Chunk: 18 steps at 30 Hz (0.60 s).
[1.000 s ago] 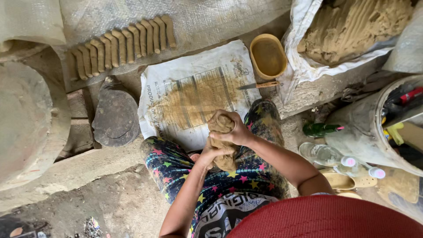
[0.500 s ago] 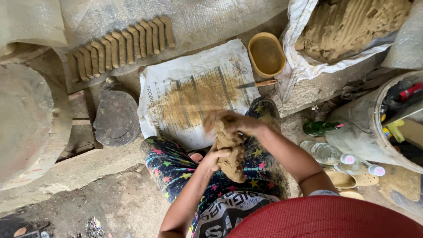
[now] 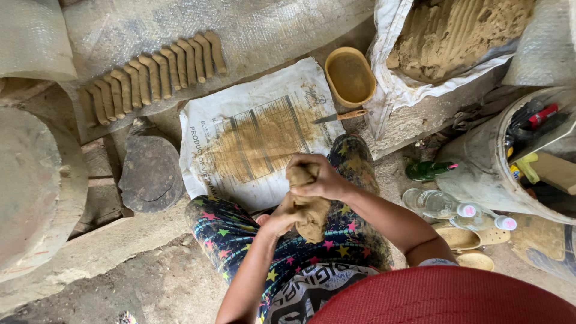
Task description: The person rolls and shapes lengths of clay on a plastic sheet, periodically fetching more raw clay from a large sack.
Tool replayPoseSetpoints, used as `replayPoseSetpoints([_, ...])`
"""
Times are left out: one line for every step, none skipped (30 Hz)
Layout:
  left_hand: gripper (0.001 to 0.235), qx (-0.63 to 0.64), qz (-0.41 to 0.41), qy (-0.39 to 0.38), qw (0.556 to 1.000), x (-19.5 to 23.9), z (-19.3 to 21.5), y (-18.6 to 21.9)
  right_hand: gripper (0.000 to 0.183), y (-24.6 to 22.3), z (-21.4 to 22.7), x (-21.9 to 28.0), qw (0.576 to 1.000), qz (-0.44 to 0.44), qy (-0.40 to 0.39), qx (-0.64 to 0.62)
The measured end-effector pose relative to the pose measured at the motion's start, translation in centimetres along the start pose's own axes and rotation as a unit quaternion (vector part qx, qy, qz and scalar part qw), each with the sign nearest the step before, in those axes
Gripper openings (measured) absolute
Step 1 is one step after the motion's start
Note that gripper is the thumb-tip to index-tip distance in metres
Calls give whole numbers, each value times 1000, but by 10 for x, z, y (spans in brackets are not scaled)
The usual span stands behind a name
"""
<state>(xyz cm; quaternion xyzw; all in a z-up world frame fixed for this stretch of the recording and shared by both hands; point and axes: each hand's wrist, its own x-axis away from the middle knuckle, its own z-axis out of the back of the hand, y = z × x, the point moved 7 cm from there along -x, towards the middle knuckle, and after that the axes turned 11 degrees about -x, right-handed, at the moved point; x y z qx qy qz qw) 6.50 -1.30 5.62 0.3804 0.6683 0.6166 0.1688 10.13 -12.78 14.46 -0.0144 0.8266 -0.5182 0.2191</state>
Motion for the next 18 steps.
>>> replayPoseSetpoints([100,67,-27,-3,997,-3,4,8,27,-1,5,-1,999,-3,8,-44])
replayPoseSetpoints([117,134,-55,-6,989,-3,6,12,27,-2,9,-1,999,-5,8,-46])
replayPoseSetpoints([117,135,-53,-6,989,-1,5,9,27,-10,17,-1,998,38,34,-26])
replayPoseSetpoints([101,45,-40,-22,998,1,-2,1,27,-17,23,0,995,80,60,-6])
replayPoseSetpoints([88,-48,-26,-39,998,4,-7,-7,27,-16,21,0,995,81,61,-7])
replayPoseSetpoints([88,-49,-25,-40,998,7,-9,-14,28,-10,20,0,996,51,73,26])
replayPoseSetpoints([83,-12,-20,-44,999,7,-13,-20,30,-6,20,-1,995,21,83,60])
replayPoseSetpoints([78,24,-15,-48,998,6,-16,-24,30,-8,19,-1,995,22,82,61])
replayPoseSetpoints([78,25,-15,-48,998,7,-19,-28,28,-9,18,2,995,23,80,61])
replayPoseSetpoints([81,5,-6,11,1000,6,-14,-31,27,-11,17,3,995,25,79,62])
replayPoseSetpoints([84,-13,3,73,997,7,-10,-32,27,-10,17,3,995,22,77,61])
replayPoseSetpoints([84,-11,3,75,997,5,-14,-29,27,-13,16,3,993,44,73,78])
replayPoseSetpoints([87,14,21,64,998,3,-19,-24,27,-15,14,2,991,65,67,92])
replayPoseSetpoints([91,40,38,54,997,1,-22,-15,27,-16,15,0,992,62,64,88])
replayPoseSetpoints([91,41,39,62,996,1,-20,-1,24,-17,25,-3,993,57,93,33])
replayPoseSetpoints([100,40,60,23,997,1,-23,12,21,-18,33,-7,991,51,123,-21])
replayPoseSetpoints([110,42,80,-13,996,3,-28,22,19,-21,42,-7,988,39,142,-50])
replayPoseSetpoints([110,47,81,-3,996,7,-27,33,17,-24,51,-6,983,26,162,-78])
